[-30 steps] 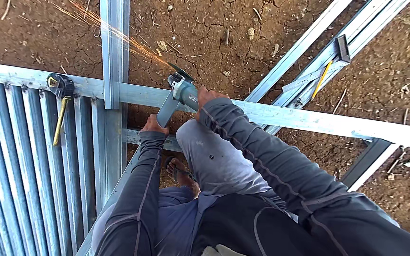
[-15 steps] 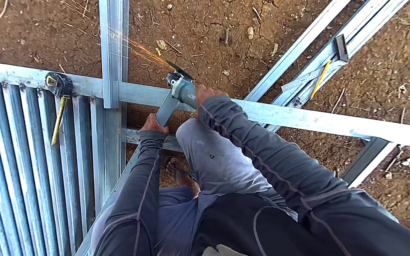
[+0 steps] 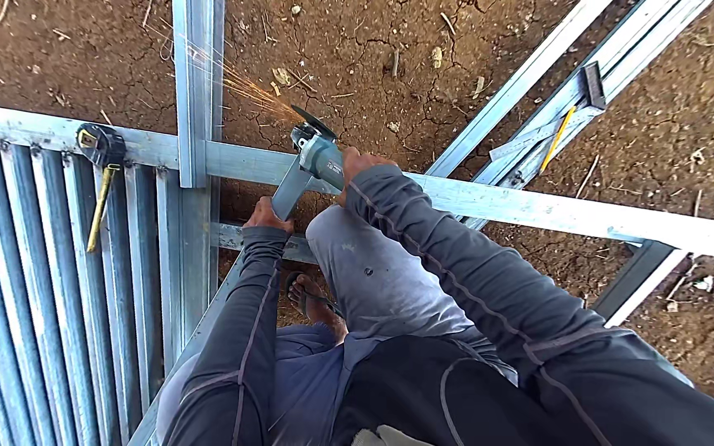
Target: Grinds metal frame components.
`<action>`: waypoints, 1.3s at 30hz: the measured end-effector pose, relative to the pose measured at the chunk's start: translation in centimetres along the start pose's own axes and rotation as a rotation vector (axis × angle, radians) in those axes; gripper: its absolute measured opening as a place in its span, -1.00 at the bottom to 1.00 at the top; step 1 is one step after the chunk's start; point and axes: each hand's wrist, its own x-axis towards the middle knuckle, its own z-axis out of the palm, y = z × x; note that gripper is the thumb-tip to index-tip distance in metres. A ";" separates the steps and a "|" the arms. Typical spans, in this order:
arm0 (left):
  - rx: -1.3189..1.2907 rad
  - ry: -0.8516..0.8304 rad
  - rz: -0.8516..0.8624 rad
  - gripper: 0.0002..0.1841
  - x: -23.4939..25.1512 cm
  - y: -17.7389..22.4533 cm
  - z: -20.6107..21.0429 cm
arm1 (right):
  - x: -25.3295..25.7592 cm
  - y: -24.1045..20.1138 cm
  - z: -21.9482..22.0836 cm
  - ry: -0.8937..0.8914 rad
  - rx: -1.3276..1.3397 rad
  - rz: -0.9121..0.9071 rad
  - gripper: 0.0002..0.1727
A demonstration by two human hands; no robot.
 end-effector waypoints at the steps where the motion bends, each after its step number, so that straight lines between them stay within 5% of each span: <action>1: 0.000 0.000 -0.002 -0.24 0.0 0.0 0.0 | 0.3 0.1 0.4 0.014 -0.009 0.010 0.06; 11: -0.021 0.001 0.002 -0.24 -0.1 0.0 -0.1 | -8.6 -2.2 -5.2 -0.077 0.104 -0.074 -0.32; 18: -0.002 0.010 0.004 -0.27 -0.1 -0.1 0.1 | -0.2 0.0 0.5 0.055 -0.012 0.008 -0.03; 23: -0.012 0.006 0.009 -0.26 0.0 -0.2 0.2 | -5.3 -1.8 -3.7 -0.087 0.029 -0.055 -0.18; 25: -0.009 0.002 0.005 -0.26 0.1 -0.3 0.2 | -4.9 -0.4 -0.5 0.269 0.059 -0.179 -0.25; 26: -0.020 -0.006 0.004 -0.24 0.2 -0.2 0.2 | -5.2 -0.4 -0.4 0.279 0.072 -0.177 -0.26; 28: -0.034 -0.013 0.001 -0.23 0.2 -0.2 0.2 | -7.9 -2.0 -4.3 -0.045 0.075 -0.072 -0.28; 33: -0.025 -0.008 0.003 -0.23 0.2 -0.2 0.3 | -4.8 -1.4 -3.3 -0.124 0.044 0.007 -0.16; 36: -0.007 -0.017 -0.005 -0.23 0.2 -0.2 0.2 | 0.6 0.6 2.0 0.180 -0.020 -0.023 -0.02; 38: -0.010 -0.010 0.001 -0.24 0.3 -0.3 0.3 | 0.7 1.7 4.5 0.561 -0.023 -0.173 -0.10; 39: -0.019 -0.001 0.006 -0.24 0.3 -0.4 0.4 | -1.4 1.3 3.4 0.592 -0.023 -0.232 -0.19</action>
